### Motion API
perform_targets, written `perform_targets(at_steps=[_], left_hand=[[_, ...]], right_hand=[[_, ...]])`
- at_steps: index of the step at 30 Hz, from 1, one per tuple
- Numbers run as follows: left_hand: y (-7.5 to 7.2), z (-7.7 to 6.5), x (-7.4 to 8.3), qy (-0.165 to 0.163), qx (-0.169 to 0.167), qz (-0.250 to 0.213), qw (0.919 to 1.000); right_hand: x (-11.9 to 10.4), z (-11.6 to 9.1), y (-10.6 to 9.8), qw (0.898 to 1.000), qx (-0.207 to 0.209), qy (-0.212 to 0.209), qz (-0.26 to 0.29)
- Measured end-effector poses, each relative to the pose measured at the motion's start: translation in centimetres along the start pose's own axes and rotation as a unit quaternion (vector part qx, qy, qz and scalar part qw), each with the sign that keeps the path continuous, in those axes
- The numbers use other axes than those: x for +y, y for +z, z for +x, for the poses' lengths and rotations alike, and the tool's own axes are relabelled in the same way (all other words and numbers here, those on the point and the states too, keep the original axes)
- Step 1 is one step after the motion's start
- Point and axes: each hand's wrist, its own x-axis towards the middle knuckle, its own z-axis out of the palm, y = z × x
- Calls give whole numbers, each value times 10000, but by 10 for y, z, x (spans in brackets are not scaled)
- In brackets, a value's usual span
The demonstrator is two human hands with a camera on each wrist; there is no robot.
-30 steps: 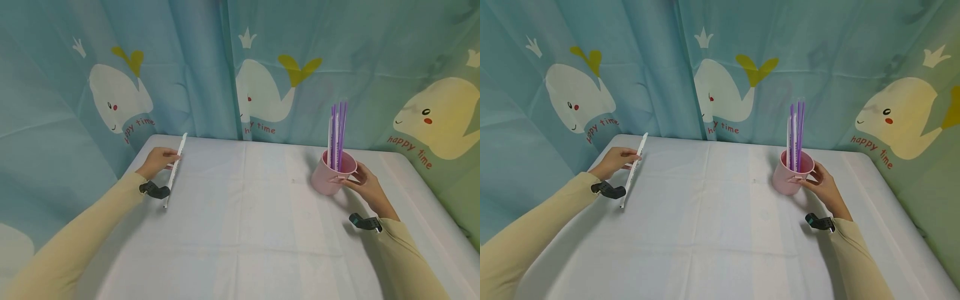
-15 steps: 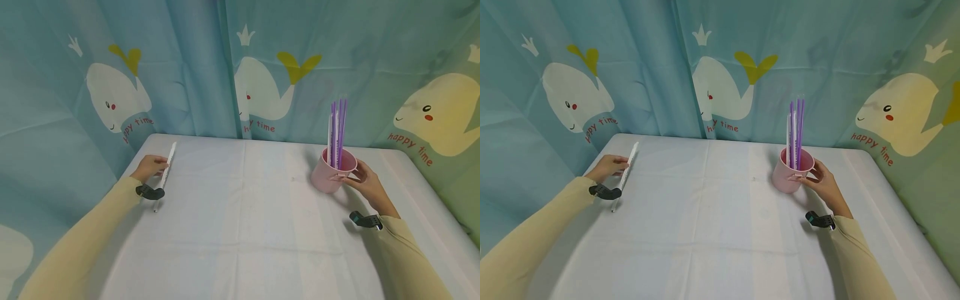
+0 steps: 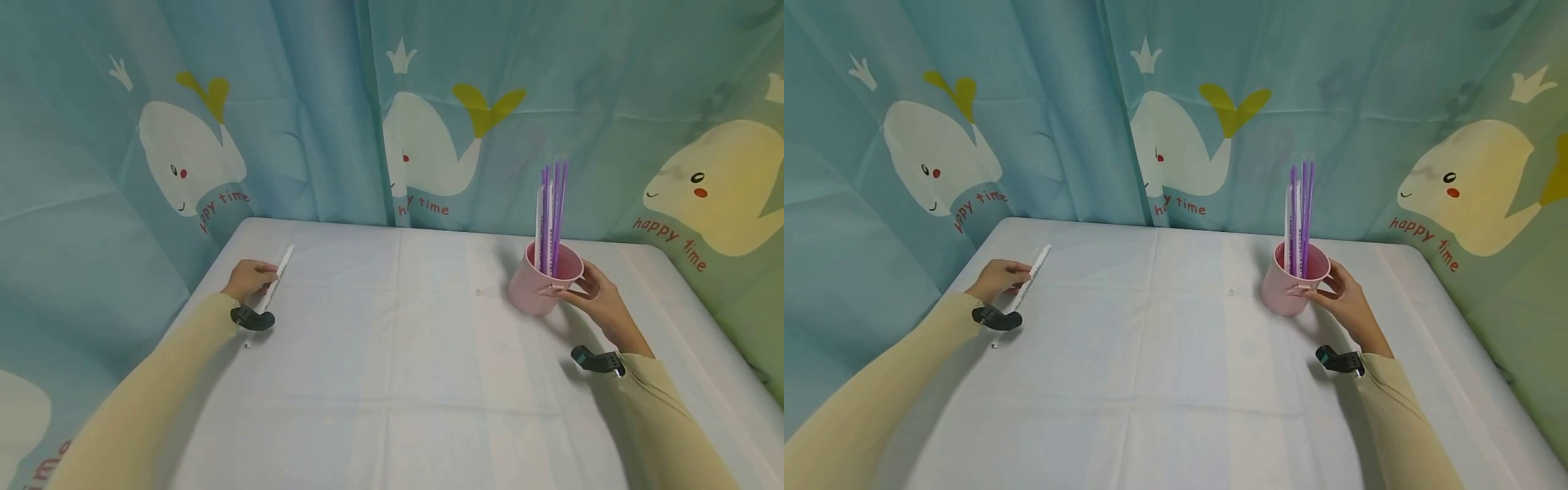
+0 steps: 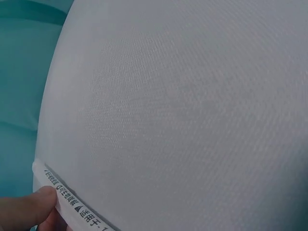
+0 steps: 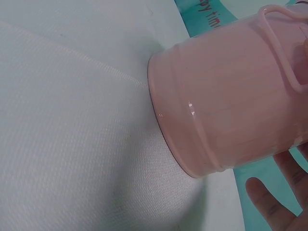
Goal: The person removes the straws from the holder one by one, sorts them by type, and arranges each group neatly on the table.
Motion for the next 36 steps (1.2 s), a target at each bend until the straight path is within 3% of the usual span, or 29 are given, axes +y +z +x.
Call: perform_targets(at_steps=[21,36], left_hand=[[-2,-4,-3,-97,395,-62,9992],[-14,-5,-6,-304,297,-102,9990]], right_hand=[[1,0,-2,9998,-131,150,27],[-3,-2,-2,9993,-152,300,-171]])
